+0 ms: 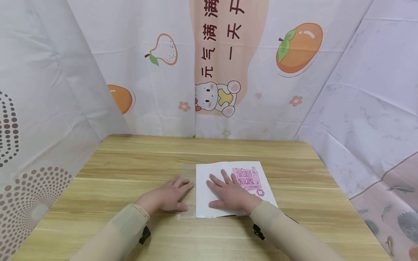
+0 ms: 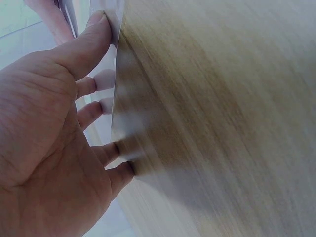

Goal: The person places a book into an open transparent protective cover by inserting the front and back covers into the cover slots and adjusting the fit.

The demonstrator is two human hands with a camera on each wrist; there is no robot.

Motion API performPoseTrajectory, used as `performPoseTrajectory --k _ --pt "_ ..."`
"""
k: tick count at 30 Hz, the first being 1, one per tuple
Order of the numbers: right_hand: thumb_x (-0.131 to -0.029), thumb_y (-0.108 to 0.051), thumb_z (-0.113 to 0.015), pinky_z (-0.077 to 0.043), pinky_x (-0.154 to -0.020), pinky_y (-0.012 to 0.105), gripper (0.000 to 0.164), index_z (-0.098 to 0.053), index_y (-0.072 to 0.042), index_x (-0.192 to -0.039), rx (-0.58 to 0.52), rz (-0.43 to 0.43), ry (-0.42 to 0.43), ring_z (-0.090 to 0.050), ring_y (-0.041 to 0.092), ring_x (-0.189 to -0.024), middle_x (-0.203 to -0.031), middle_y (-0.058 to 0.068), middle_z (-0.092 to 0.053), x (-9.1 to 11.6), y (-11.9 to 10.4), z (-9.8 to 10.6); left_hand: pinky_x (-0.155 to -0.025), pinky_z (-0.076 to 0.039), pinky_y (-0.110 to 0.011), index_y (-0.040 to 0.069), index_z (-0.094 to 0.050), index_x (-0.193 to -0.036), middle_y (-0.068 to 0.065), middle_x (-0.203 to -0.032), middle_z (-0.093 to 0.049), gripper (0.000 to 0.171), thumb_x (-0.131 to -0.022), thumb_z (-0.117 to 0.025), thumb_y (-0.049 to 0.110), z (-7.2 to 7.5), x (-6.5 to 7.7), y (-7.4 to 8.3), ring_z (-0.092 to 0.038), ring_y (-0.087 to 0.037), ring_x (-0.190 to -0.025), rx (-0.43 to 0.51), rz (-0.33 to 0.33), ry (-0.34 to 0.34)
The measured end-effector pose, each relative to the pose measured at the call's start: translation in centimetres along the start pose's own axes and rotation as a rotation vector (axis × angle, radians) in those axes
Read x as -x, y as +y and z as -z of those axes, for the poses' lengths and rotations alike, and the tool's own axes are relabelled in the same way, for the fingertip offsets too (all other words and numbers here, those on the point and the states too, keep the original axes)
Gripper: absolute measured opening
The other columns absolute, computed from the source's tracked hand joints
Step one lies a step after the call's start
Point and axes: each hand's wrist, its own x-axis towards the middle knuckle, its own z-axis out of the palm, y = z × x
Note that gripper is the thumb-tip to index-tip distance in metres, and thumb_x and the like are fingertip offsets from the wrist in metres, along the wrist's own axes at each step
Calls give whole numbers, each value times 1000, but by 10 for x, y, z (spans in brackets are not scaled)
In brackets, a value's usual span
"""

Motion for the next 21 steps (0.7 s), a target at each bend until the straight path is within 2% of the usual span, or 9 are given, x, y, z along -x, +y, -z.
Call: performPoseTrajectory --k 21 --pt "-100 -62 -51 -8 -120 69 79 -29 -20 -163 8 -7 -7 -2 47 -155 -171 4 -18 -2 -2 0 -119 -25 -64 11 -35 -159 -12 -161 -31 78 -97 -70 41 1 1 -1 -18 -52 -151 11 -14 4"
